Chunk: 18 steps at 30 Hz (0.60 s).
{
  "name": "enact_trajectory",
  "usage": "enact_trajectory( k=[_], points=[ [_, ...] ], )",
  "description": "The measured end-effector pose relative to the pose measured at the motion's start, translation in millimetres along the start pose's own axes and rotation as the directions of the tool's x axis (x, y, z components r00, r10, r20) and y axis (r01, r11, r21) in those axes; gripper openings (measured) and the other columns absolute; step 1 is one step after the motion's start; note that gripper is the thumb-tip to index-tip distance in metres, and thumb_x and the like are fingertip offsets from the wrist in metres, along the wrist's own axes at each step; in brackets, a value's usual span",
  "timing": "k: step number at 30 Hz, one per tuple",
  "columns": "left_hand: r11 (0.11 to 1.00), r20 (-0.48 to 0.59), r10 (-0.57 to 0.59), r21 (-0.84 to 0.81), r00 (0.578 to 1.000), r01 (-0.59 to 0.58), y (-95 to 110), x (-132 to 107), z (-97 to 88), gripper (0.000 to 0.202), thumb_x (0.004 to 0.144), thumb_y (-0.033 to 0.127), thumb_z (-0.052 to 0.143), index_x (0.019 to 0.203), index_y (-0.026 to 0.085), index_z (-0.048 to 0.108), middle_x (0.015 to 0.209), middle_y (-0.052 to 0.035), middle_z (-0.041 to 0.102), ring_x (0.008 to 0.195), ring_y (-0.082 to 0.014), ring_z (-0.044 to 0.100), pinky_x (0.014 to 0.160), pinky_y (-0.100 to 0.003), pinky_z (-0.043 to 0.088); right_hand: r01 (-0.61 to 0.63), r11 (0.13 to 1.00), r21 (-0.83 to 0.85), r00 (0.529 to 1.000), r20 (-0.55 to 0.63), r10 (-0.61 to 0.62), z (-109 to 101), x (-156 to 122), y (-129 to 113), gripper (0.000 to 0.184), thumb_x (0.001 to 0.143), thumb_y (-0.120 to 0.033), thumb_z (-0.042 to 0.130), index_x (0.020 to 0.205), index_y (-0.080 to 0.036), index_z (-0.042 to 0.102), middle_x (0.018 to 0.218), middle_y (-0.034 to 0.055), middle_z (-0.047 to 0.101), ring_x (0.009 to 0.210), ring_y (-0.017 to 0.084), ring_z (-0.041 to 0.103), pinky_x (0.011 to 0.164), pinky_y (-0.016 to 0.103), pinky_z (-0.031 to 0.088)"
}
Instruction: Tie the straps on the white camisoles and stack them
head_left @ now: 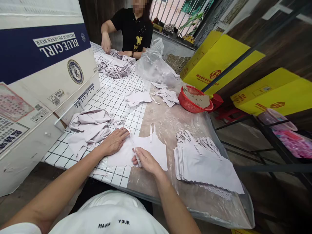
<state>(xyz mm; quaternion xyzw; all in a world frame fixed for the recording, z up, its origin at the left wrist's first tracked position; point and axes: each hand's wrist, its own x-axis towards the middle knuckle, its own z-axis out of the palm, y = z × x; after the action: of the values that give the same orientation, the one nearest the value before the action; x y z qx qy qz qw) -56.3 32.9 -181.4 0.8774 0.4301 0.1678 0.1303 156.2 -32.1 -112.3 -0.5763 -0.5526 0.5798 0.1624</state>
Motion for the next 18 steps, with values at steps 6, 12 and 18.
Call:
enact_trajectory(
  k=[6, 12, 18],
  points=[
    [1.0, -0.012, 0.002, -0.027, 1.0, -0.002, -2, -1, 0.0, 0.051, 0.099, 0.023, 0.034, 0.15, 0.022, 0.037, 0.155, -0.0095, 0.041, 0.146, -0.0262, 0.033, 0.118, -0.051, 0.029, -0.186, 0.897, 0.401, 0.982, 0.073, 0.171, 3, 29, -9, 0.04, 0.099, -0.051, 0.035, 0.117, -0.019, 0.053, 0.084, 0.0052, 0.069, 0.062, 0.014, 0.066, 0.052, 0.022, 0.046],
    [0.999, -0.035, 0.018, -0.045, 0.999, -0.02, -2, -1, -1.1, 0.053, 0.1, 0.024, 0.034, 0.152, 0.024, 0.031, 0.158, -0.0108, 0.036, 0.147, -0.025, 0.031, 0.117, -0.051, 0.031, -0.06, 0.917, 0.395, 0.997, 0.067, 0.037, -1, 38, -5, 0.036, 0.08, -0.05, 0.069, 0.089, -0.015, 0.071, 0.07, 0.0007, 0.061, 0.063, 0.009, 0.055, 0.054, 0.019, 0.041],
    [0.997, -0.122, 0.038, -0.062, 0.992, -0.046, -5, -2, 0.4, 0.05, 0.096, 0.022, 0.043, 0.146, 0.021, 0.04, 0.155, -0.0145, 0.038, 0.144, -0.0286, 0.033, 0.114, -0.053, 0.035, 0.076, 0.962, 0.264, 0.995, 0.042, -0.09, -5, 28, 2, 0.04, 0.076, -0.055, 0.07, 0.082, -0.016, 0.067, 0.074, 0.0022, 0.066, 0.066, 0.011, 0.056, 0.06, 0.022, 0.04]
  ],
)
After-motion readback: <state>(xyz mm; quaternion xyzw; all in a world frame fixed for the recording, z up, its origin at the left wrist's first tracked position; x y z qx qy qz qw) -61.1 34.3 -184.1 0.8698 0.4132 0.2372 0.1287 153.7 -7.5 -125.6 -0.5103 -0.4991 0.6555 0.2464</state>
